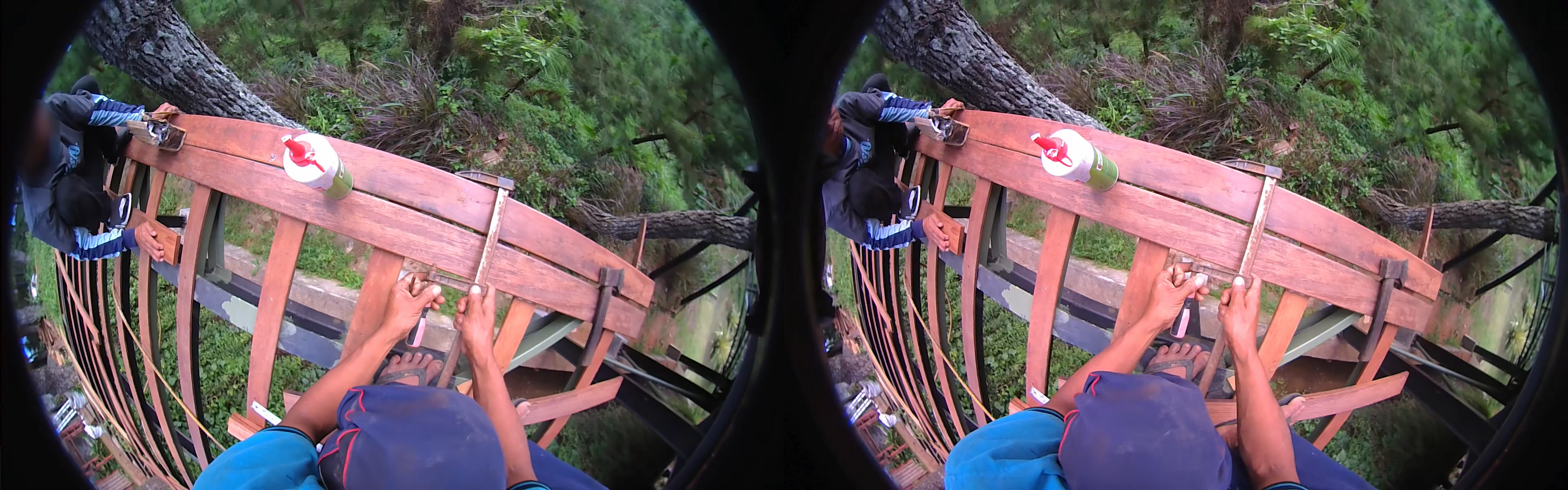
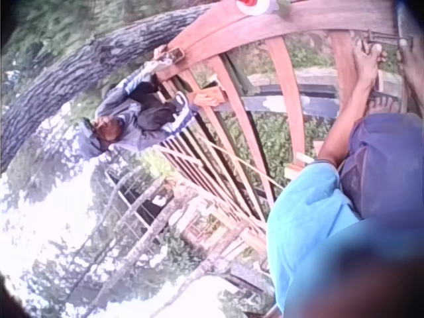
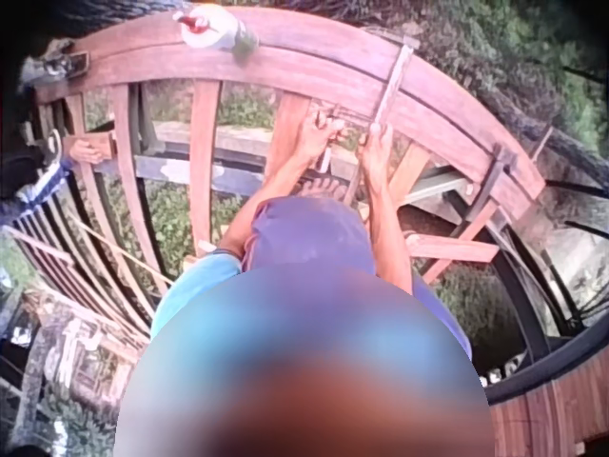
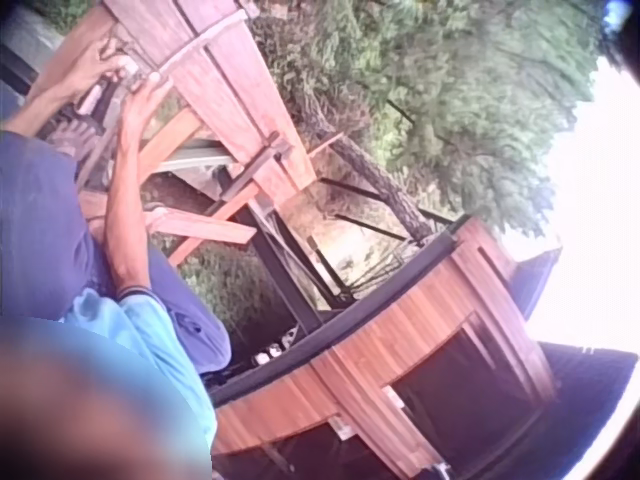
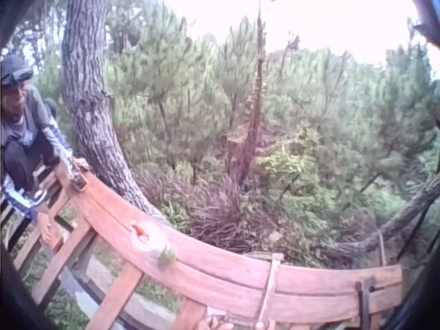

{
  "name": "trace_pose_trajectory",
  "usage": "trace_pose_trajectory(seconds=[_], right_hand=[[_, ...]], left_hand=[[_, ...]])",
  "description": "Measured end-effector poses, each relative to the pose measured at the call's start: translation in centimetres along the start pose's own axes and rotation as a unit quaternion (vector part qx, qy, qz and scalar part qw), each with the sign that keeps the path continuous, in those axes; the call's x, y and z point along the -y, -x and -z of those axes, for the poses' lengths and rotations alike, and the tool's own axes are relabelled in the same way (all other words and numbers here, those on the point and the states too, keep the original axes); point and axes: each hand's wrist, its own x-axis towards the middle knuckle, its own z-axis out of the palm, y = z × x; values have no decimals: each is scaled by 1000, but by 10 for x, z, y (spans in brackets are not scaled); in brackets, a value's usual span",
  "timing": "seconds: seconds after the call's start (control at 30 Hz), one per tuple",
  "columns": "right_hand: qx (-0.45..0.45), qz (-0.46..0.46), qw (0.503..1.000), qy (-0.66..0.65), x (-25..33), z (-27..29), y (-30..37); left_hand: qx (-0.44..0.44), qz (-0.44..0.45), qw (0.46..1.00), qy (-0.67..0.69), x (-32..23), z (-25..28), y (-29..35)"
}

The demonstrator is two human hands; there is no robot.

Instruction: The person measures and marks wooden planks on a curved structure, then uses a nail gun to fasten them. They repeatedly measure, mark, and nail sections of the wooden frame while sitting on the structure.

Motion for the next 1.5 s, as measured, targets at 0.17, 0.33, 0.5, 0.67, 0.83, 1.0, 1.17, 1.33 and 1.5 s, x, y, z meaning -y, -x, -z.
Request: trace_pose_trajectory(seconds=[0.17,0.33,0.5,0.67,0.83,1.0,1.17,1.33,1.5], right_hand=[[3,-11,1000,-28,-7,1,-1],[13,-16,999,-38,-7,4,-5],[5,-19,999,-49,-5,2,-2],[11,-13,998,-66,-2,3,2],[27,16,998,-48,0,2,9],[12,43,998,-35,6,2,14],[14,4,998,-58,3,7,11],[20,20,999,-26,-3,8,7],[8,53,998,16,-3,2,6]], left_hand=[[42,70,995,52,-12,12,-2],[23,74,997,15,-10,9,-1],[-23,-37,995,-91,-3,3,2],[-42,-21,997,-55,-9,-5,5],[-18,-8,999,-40,-25,-15,4],[-15,8,999,-39,-27,-20,10],[2,34,998,-45,-18,-11,11],[-15,22,999,-22,-3,-8,9],[-26,8,999,-35,3,-6,2]])
